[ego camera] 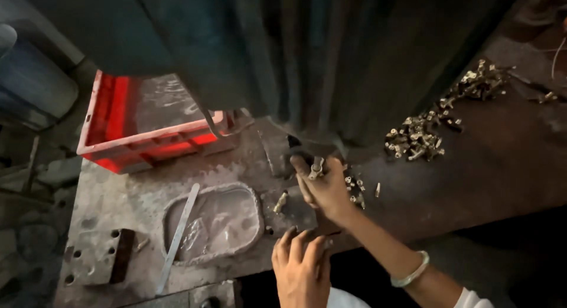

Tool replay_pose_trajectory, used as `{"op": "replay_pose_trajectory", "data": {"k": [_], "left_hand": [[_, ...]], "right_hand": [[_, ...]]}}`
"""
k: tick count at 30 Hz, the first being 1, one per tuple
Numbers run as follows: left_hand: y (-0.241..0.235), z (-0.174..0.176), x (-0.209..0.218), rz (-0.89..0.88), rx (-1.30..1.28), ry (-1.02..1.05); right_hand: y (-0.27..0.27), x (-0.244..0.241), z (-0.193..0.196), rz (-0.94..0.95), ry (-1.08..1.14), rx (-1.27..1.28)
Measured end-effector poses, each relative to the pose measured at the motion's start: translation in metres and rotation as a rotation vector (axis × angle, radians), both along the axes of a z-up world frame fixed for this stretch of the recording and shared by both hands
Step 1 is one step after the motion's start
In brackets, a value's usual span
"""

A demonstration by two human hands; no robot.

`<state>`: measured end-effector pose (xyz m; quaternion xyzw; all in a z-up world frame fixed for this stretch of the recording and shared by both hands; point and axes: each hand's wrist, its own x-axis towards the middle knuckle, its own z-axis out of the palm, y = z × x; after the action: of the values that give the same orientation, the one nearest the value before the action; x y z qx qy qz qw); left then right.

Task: The person picks small brass fittings one at a time from a pile on the workbench, positions each under a bench press, operates the press on the piece, and sets the pressed piece aside on the table, repeating the cycle.

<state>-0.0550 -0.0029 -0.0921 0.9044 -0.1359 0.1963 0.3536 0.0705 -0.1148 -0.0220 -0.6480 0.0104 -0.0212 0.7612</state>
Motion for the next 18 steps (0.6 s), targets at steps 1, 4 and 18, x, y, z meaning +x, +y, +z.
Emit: {"op": "replay_pose_trajectory", "data": {"k": [1,4,18], "left_hand": [[-0.002,-0.002,-0.002,0.0,0.003,0.006],[-0.018,-0.009,-0.005,-0.04,0.078,-0.031],[-0.212,-0.036,0.185,-0.453,0.463,-0.17]], "right_hand": [[-0.014,0.009,0.004,0.0,0.006,0.003],[-0.031,0.016,0.004,0.546,0.131,-0.18],[-0.009,0.002,-0.025,0.286,-0.016,0.342]]}}
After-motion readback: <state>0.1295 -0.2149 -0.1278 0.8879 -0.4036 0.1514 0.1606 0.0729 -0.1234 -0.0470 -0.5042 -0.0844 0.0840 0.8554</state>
